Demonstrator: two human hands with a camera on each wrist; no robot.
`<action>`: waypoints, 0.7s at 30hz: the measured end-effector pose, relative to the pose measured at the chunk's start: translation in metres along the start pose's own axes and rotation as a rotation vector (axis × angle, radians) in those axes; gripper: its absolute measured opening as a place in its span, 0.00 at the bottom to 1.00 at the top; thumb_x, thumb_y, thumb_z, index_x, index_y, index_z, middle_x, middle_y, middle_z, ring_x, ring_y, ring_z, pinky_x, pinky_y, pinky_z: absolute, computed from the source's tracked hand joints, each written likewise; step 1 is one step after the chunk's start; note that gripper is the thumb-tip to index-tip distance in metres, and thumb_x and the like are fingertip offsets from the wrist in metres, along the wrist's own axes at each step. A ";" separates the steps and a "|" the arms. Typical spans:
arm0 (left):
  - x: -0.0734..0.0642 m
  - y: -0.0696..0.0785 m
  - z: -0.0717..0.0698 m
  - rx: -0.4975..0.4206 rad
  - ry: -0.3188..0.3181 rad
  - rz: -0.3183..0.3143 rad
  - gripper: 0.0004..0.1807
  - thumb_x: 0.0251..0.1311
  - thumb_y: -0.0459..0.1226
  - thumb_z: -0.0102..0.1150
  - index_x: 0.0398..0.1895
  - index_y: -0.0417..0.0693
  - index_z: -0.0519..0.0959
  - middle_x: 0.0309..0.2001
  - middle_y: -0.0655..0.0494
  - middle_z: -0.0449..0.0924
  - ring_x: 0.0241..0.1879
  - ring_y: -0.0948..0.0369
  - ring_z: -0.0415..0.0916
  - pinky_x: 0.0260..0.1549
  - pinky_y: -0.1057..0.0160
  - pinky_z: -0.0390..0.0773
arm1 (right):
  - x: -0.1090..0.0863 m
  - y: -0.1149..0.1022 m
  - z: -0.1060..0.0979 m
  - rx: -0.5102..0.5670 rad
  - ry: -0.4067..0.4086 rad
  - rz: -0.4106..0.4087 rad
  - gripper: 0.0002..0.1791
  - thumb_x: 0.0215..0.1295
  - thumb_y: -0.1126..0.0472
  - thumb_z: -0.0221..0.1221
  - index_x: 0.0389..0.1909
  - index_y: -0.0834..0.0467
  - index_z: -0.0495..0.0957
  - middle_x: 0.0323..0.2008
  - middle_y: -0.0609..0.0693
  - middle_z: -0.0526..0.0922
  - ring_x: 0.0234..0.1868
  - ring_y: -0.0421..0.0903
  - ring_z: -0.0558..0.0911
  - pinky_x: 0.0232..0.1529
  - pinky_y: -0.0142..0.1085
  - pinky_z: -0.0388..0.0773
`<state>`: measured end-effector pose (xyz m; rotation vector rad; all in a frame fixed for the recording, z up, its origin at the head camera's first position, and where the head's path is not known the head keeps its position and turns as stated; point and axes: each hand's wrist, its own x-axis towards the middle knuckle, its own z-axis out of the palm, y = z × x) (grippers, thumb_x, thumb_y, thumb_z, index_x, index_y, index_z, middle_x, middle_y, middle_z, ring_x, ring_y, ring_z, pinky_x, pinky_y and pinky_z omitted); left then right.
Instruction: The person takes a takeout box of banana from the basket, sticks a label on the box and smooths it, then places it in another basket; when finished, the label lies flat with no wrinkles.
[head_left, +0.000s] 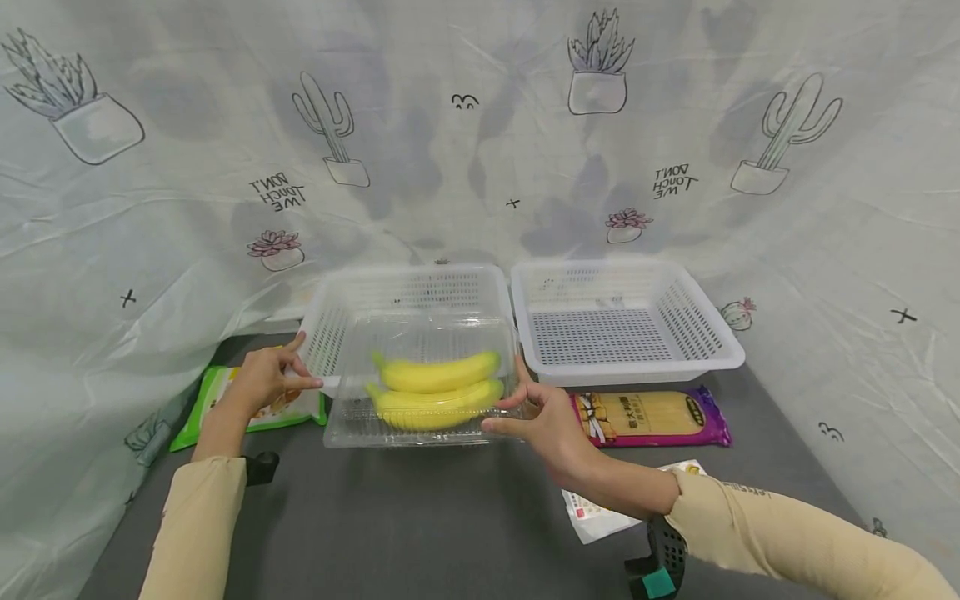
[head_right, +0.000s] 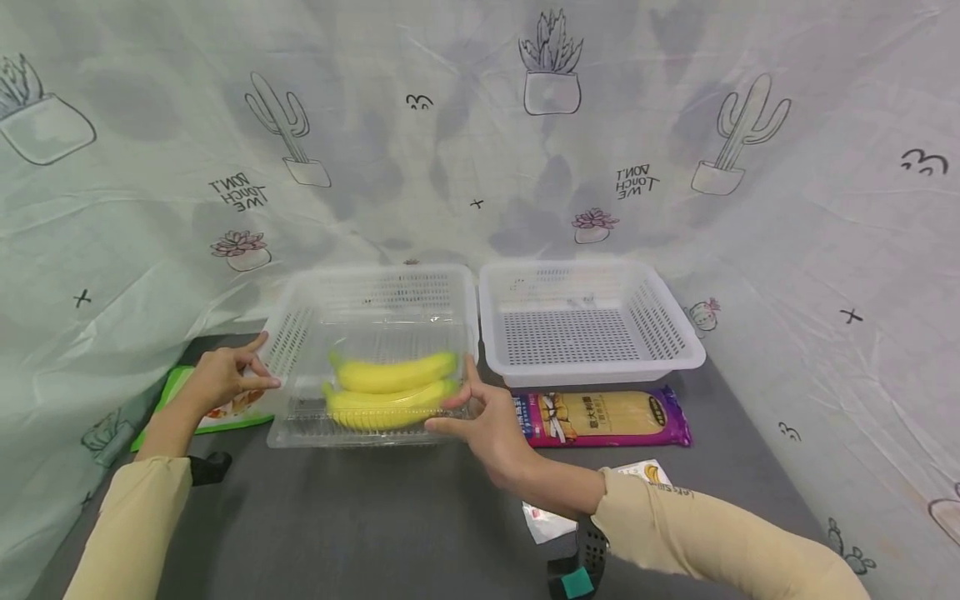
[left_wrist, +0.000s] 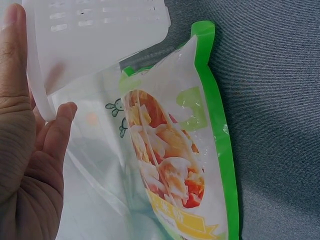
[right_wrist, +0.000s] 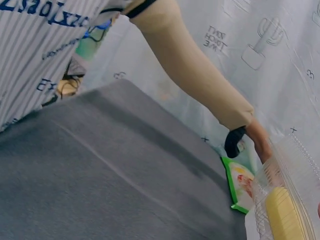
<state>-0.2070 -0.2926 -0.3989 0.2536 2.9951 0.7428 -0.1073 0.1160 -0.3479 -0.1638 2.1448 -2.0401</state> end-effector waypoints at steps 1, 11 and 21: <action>0.000 0.000 0.000 0.000 -0.002 -0.002 0.14 0.47 0.49 0.73 0.22 0.49 0.84 0.71 0.39 0.51 0.24 0.54 0.65 0.31 0.57 0.69 | -0.002 0.000 -0.001 0.003 -0.002 0.004 0.11 0.52 0.72 0.68 0.34 0.71 0.76 0.74 0.52 0.49 0.74 0.55 0.44 0.68 0.55 0.52; 0.003 0.003 0.000 0.017 0.013 0.007 0.15 0.46 0.50 0.72 0.22 0.48 0.84 0.71 0.39 0.53 0.23 0.56 0.64 0.30 0.58 0.68 | -0.024 0.005 -0.003 0.059 0.018 0.044 0.10 0.51 0.74 0.68 0.31 0.71 0.76 0.74 0.49 0.52 0.72 0.60 0.53 0.66 0.59 0.54; -0.001 -0.003 0.002 0.028 0.036 0.053 0.12 0.46 0.48 0.73 0.21 0.51 0.82 0.70 0.38 0.54 0.16 0.58 0.62 0.28 0.58 0.69 | -0.038 0.015 -0.003 0.025 -0.033 0.046 0.13 0.50 0.70 0.70 0.32 0.72 0.77 0.73 0.53 0.51 0.71 0.60 0.53 0.66 0.59 0.54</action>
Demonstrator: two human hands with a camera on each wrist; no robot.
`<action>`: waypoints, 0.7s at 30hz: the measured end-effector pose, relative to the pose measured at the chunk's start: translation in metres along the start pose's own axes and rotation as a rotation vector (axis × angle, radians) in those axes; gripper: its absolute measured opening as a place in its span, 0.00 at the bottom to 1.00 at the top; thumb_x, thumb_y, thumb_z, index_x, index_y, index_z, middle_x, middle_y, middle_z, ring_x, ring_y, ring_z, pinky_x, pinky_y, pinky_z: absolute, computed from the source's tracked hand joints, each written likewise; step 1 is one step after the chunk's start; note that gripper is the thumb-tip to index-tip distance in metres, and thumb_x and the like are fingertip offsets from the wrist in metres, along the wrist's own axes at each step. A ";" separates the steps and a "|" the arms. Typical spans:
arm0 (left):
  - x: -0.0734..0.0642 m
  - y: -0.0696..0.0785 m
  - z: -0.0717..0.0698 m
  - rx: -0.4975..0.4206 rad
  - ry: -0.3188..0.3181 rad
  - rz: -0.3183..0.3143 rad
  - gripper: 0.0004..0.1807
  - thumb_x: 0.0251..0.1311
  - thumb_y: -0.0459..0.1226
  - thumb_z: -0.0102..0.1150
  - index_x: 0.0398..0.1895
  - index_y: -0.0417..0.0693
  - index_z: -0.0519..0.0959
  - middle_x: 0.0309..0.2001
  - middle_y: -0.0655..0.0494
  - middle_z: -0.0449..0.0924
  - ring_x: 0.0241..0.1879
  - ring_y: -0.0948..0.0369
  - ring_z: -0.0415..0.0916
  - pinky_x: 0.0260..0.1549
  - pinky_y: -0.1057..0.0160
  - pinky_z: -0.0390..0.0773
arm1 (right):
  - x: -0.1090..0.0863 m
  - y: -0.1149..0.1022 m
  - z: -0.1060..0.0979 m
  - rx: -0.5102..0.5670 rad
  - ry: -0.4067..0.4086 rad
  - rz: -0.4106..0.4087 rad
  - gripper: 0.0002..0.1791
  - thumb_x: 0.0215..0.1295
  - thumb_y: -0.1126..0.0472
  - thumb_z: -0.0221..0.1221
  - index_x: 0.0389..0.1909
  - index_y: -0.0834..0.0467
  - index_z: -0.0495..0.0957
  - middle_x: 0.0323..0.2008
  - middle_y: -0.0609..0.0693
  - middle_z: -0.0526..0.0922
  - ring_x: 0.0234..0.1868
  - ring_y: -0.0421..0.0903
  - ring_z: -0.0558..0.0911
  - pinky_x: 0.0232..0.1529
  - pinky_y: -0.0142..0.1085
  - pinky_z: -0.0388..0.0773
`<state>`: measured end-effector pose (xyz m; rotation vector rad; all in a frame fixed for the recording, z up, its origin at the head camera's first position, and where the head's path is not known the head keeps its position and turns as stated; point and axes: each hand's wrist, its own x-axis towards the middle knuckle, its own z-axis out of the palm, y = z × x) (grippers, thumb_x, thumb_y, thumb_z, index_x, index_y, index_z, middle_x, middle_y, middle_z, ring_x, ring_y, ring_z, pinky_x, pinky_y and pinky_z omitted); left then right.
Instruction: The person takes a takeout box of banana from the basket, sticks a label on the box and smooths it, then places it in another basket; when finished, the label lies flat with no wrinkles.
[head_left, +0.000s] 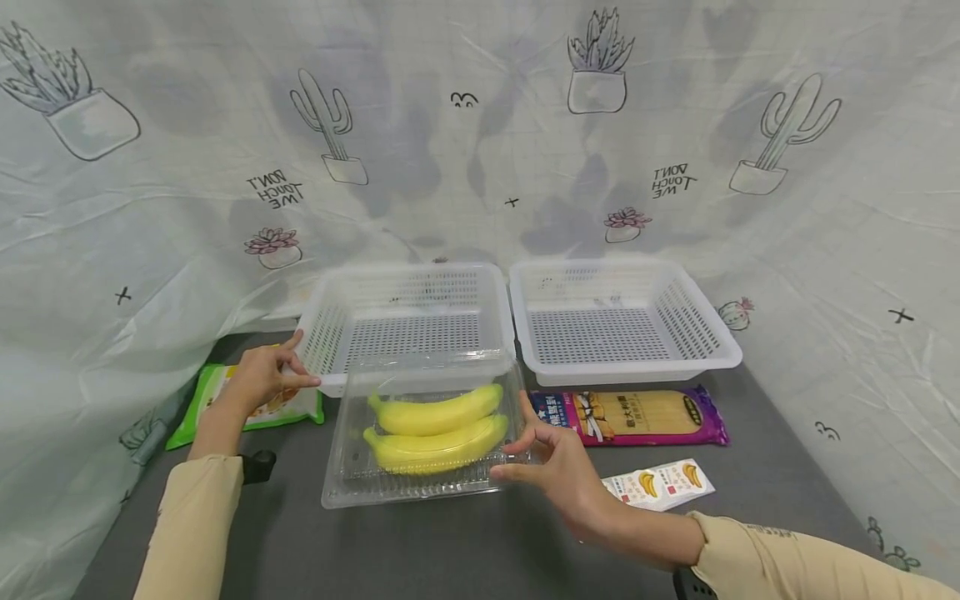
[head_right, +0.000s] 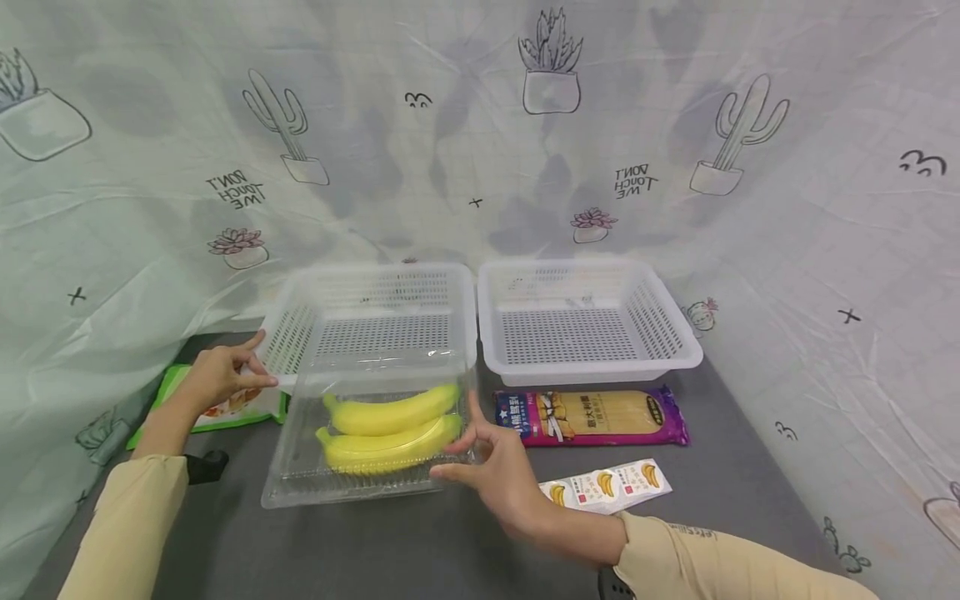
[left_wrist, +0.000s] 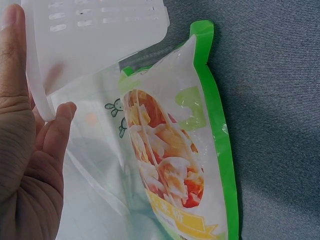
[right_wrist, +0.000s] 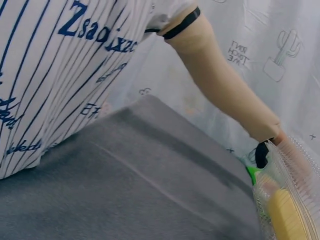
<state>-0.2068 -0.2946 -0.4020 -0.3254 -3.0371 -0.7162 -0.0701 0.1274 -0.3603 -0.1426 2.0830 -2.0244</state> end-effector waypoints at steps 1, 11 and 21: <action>0.000 -0.001 -0.001 -0.002 -0.001 -0.002 0.13 0.46 0.48 0.73 0.21 0.51 0.82 0.70 0.38 0.54 0.16 0.58 0.62 0.29 0.57 0.70 | 0.000 0.002 0.000 -0.003 -0.009 -0.002 0.13 0.50 0.70 0.70 0.32 0.72 0.77 0.73 0.54 0.51 0.71 0.60 0.53 0.66 0.58 0.55; -0.001 -0.004 -0.007 -0.019 -0.014 -0.002 0.13 0.48 0.47 0.72 0.21 0.50 0.82 0.71 0.39 0.53 0.10 0.59 0.59 0.29 0.59 0.69 | -0.004 0.036 0.010 -0.074 0.011 -0.073 0.14 0.45 0.68 0.73 0.29 0.69 0.79 0.71 0.57 0.55 0.67 0.60 0.62 0.62 0.45 0.66; -0.003 0.006 -0.005 -0.044 -0.024 -0.004 0.13 0.48 0.46 0.72 0.22 0.47 0.83 0.71 0.39 0.52 0.14 0.58 0.63 0.31 0.58 0.69 | -0.008 0.079 0.021 0.005 0.085 -0.059 0.13 0.44 0.70 0.73 0.28 0.70 0.79 0.69 0.58 0.58 0.69 0.58 0.60 0.64 0.44 0.64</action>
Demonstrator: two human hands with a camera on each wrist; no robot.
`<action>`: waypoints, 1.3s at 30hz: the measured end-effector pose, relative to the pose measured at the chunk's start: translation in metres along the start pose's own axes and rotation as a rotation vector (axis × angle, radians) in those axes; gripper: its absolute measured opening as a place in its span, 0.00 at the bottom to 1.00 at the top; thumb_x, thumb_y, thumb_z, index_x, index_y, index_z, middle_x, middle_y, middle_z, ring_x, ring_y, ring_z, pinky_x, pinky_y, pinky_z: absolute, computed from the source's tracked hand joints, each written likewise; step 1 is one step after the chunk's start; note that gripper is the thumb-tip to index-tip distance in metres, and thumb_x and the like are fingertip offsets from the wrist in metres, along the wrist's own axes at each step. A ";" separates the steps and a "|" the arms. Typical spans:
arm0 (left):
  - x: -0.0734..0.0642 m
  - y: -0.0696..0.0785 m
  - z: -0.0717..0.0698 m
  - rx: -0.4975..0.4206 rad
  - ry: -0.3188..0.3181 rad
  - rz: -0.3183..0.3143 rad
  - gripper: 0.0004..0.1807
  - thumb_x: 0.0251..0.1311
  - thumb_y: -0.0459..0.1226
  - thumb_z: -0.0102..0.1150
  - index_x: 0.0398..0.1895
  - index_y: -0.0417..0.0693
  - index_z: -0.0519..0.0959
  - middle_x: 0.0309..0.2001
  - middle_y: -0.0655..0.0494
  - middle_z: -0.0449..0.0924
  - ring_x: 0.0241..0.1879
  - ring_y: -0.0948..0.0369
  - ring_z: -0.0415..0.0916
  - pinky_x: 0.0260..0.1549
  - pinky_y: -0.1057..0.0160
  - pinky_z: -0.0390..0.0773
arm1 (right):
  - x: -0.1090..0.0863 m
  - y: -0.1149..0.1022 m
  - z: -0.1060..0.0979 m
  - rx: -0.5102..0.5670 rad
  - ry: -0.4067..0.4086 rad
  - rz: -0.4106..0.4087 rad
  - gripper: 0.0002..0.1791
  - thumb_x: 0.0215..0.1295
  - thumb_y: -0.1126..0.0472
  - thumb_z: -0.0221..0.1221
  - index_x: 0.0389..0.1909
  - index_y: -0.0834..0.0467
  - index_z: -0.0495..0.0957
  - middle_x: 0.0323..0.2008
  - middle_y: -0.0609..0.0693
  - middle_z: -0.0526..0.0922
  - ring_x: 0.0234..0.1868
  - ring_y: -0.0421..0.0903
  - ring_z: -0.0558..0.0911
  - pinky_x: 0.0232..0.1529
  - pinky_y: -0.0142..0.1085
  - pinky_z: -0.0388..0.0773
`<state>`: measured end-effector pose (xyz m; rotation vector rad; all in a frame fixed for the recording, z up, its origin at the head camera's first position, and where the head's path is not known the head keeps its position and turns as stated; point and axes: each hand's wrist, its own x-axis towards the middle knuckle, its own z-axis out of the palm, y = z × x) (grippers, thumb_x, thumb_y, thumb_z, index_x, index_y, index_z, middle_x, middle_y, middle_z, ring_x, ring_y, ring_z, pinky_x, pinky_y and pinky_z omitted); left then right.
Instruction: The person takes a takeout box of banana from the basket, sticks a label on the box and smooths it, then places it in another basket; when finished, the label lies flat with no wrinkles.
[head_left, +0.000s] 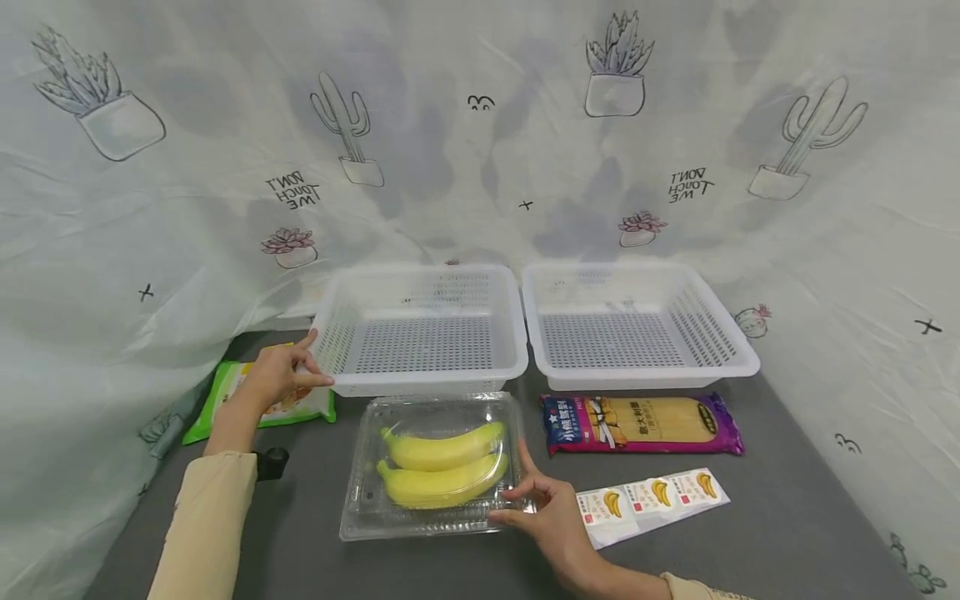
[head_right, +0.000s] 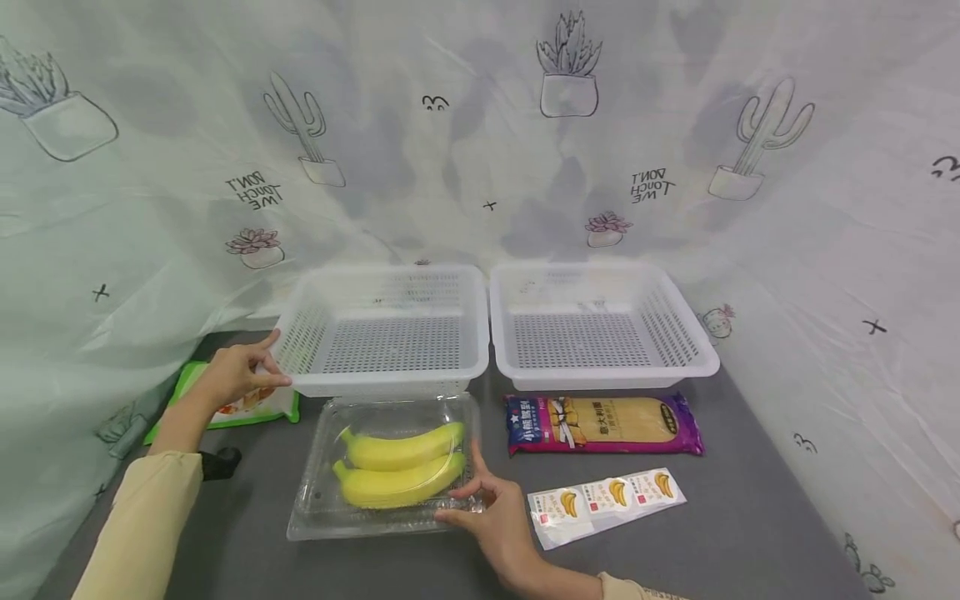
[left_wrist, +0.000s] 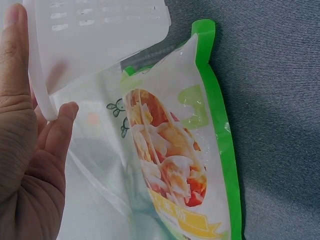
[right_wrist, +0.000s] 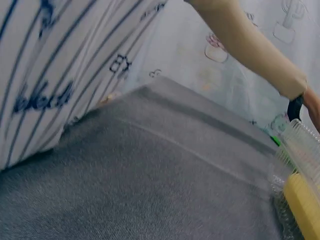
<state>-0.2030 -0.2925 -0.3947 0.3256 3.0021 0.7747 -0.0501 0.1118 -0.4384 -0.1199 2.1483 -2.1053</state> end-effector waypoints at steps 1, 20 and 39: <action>0.000 0.001 0.001 -0.004 -0.004 0.001 0.13 0.48 0.46 0.72 0.22 0.47 0.83 0.71 0.39 0.52 0.14 0.59 0.63 0.31 0.59 0.69 | 0.000 0.004 0.000 0.002 0.017 -0.001 0.12 0.43 0.71 0.73 0.28 0.69 0.79 0.69 0.58 0.59 0.69 0.57 0.59 0.64 0.43 0.63; -0.001 -0.005 0.007 -0.032 0.004 -0.002 0.14 0.46 0.50 0.71 0.21 0.52 0.82 0.71 0.39 0.52 0.09 0.60 0.60 0.23 0.63 0.69 | 0.017 0.021 0.034 0.066 0.045 -0.037 0.14 0.43 0.71 0.73 0.29 0.71 0.80 0.69 0.61 0.59 0.70 0.57 0.57 0.66 0.47 0.57; -0.030 0.035 -0.004 0.061 0.049 0.031 0.29 0.58 0.40 0.66 0.58 0.32 0.72 0.69 0.23 0.45 0.40 0.37 0.77 0.44 0.37 0.73 | 0.021 0.008 0.049 -0.098 -0.109 -0.056 0.27 0.52 0.65 0.71 0.55 0.63 0.76 0.73 0.65 0.48 0.72 0.63 0.48 0.65 0.58 0.55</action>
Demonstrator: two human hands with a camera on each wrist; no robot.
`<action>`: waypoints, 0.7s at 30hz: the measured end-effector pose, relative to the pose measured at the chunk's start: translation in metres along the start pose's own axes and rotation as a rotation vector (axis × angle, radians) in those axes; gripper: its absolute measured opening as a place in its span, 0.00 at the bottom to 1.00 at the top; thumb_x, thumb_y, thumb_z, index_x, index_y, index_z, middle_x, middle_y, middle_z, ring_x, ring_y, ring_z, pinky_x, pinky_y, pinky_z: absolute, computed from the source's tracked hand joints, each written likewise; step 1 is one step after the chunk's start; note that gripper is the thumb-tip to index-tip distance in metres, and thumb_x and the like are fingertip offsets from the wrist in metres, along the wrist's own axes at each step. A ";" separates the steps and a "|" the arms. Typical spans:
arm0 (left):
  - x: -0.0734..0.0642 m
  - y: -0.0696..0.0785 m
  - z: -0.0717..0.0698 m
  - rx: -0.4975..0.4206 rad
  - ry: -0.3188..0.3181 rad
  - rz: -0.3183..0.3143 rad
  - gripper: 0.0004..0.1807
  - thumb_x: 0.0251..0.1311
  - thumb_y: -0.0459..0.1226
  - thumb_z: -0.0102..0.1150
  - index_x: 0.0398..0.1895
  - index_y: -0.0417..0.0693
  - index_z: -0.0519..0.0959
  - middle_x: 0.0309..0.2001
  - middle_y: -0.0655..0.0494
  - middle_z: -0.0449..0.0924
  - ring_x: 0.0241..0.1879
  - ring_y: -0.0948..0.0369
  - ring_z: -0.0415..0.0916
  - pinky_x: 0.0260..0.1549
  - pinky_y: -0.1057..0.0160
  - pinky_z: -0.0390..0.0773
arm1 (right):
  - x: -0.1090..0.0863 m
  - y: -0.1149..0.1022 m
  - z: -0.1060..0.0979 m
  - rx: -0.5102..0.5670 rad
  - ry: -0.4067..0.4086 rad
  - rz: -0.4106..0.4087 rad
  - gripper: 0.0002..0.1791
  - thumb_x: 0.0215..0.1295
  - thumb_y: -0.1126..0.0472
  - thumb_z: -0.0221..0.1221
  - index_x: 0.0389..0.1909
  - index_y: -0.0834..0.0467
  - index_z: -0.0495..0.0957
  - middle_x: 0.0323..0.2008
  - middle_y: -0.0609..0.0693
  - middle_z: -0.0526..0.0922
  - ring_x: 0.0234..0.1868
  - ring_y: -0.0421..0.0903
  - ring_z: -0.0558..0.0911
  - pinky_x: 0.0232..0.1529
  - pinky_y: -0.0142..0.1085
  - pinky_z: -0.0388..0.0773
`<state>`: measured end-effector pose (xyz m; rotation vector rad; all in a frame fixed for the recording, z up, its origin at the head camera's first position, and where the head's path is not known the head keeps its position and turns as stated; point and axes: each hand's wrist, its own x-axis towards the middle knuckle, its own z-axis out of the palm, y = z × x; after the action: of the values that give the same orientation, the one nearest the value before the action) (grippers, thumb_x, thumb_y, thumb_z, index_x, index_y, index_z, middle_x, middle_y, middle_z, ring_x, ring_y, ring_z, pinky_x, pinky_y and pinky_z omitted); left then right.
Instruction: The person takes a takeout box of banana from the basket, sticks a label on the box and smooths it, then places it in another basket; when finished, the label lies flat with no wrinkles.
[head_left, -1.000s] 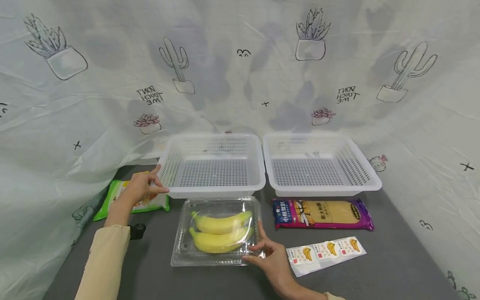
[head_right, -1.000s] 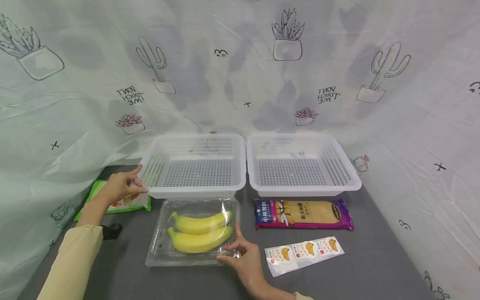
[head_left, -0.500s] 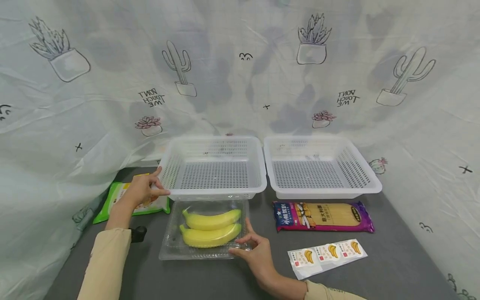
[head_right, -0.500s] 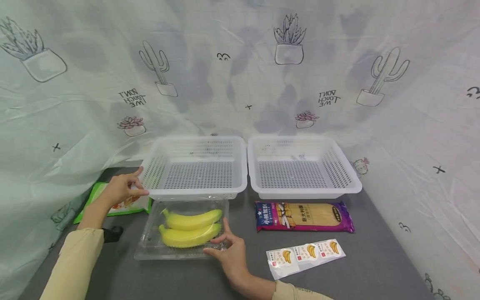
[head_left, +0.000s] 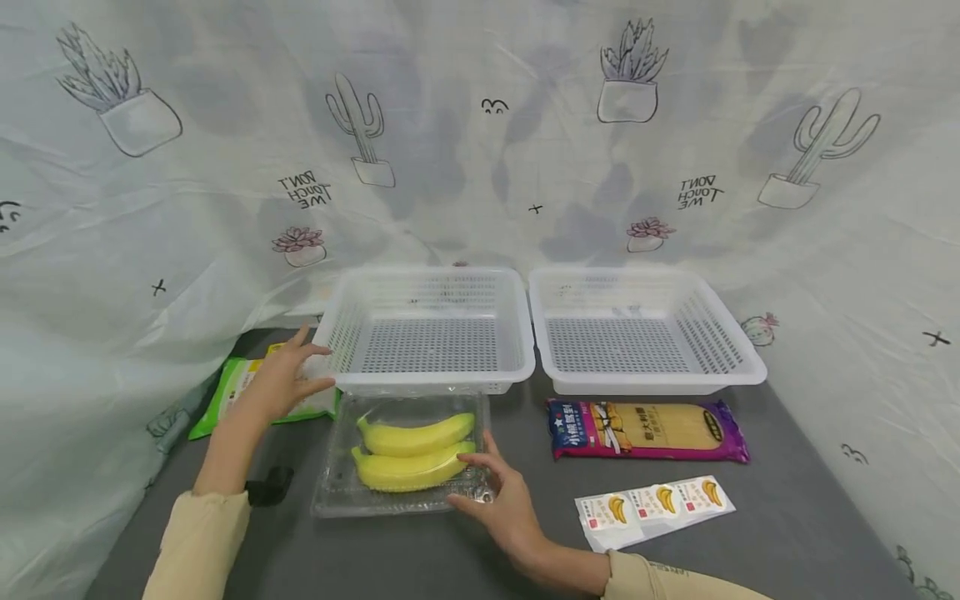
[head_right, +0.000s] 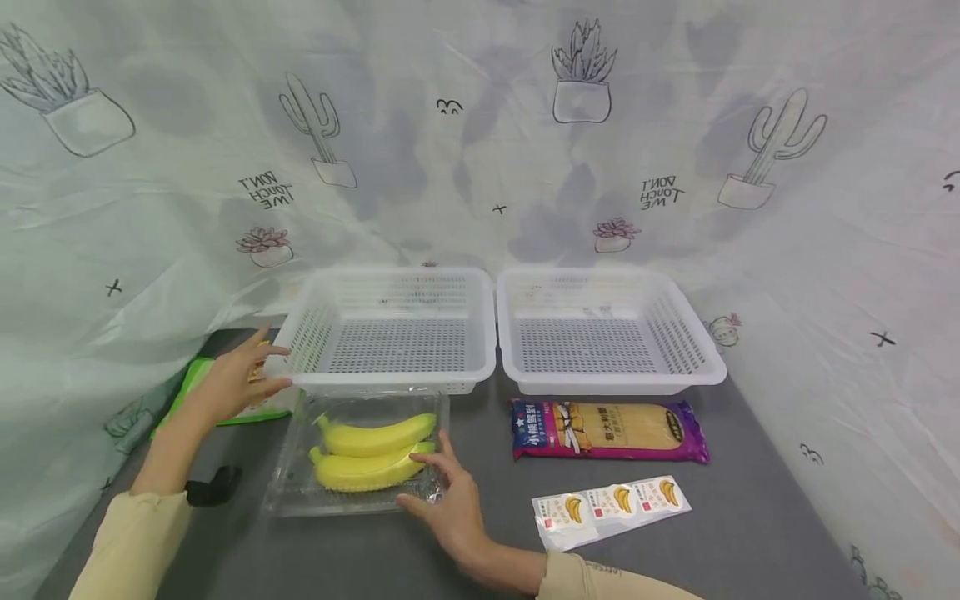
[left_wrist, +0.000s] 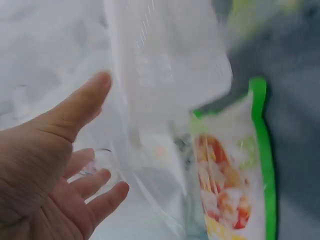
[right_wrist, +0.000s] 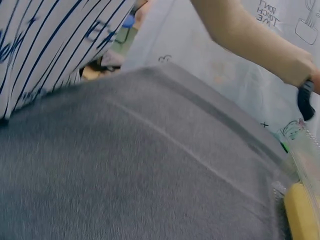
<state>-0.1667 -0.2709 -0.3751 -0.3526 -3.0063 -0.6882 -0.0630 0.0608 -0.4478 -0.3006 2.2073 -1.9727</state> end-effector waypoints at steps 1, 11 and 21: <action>-0.007 0.003 0.003 -0.015 0.045 0.014 0.27 0.58 0.38 0.66 0.57 0.32 0.73 0.69 0.24 0.48 0.39 0.38 0.78 0.44 0.37 0.73 | -0.001 0.000 -0.001 -0.022 -0.032 -0.017 0.31 0.53 0.64 0.70 0.59 0.62 0.73 0.73 0.66 0.45 0.72 0.64 0.46 0.66 0.58 0.54; -0.068 0.037 0.042 -0.235 0.421 -0.038 0.20 0.53 0.29 0.68 0.51 0.41 0.79 0.58 0.42 0.75 0.53 0.44 0.74 0.43 0.50 0.80 | 0.002 0.002 -0.036 -0.004 -0.075 -0.038 0.36 0.65 0.61 0.61 0.72 0.60 0.58 0.73 0.67 0.45 0.71 0.68 0.47 0.64 0.62 0.54; -0.093 0.092 0.092 -0.574 0.446 -0.128 0.16 0.51 0.26 0.68 0.44 0.46 0.80 0.41 0.55 0.82 0.38 0.66 0.79 0.35 0.68 0.81 | 0.007 0.016 -0.110 -0.052 -0.272 -0.077 0.24 0.74 0.61 0.49 0.68 0.62 0.65 0.65 0.67 0.67 0.64 0.58 0.70 0.59 0.34 0.72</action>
<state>-0.0542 -0.1699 -0.4266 -0.0062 -2.3812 -1.4232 -0.0985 0.1669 -0.4516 -0.6301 2.1030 -1.7888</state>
